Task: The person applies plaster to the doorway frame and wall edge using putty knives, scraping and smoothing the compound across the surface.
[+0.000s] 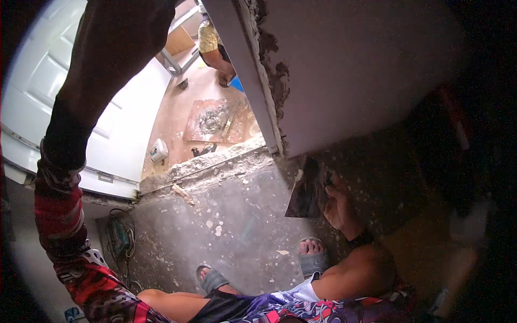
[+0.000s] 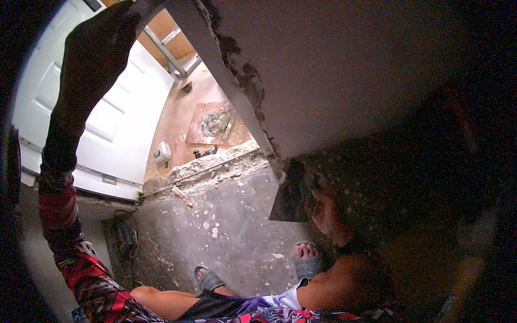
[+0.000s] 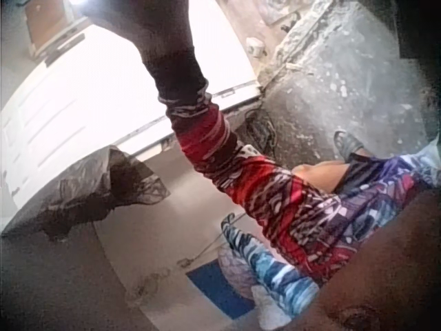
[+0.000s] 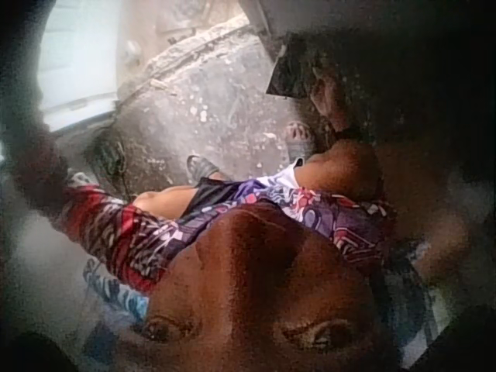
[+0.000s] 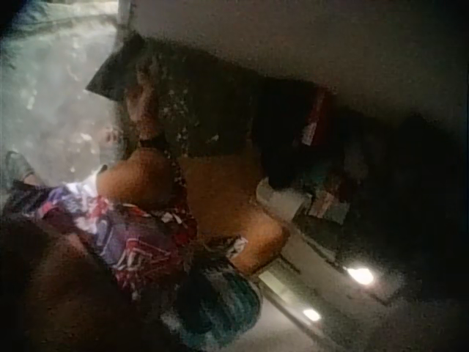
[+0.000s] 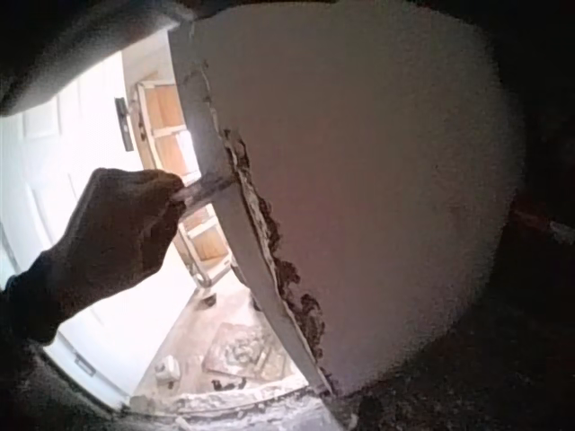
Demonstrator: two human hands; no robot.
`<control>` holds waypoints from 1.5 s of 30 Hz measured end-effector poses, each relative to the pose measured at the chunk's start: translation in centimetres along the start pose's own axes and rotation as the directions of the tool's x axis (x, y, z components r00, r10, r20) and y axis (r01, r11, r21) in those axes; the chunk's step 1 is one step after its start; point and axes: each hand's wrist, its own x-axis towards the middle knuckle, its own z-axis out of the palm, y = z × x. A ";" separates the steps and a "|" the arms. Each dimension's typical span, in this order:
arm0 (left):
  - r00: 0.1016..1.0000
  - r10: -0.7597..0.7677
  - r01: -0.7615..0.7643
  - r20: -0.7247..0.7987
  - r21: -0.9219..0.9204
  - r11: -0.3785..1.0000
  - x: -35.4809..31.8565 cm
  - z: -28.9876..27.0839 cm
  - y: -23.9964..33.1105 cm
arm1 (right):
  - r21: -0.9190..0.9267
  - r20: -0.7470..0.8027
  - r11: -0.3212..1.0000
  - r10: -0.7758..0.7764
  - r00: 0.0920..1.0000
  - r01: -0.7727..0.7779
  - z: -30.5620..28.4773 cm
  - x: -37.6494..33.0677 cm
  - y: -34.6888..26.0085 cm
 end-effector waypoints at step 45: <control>0.442 -0.290 0.396 0.849 -0.474 -0.786 -29.0 19.5 24.6 | -0.095 0.017 0.993 -0.075 0.997 0.076 0.8 -0.3 0.5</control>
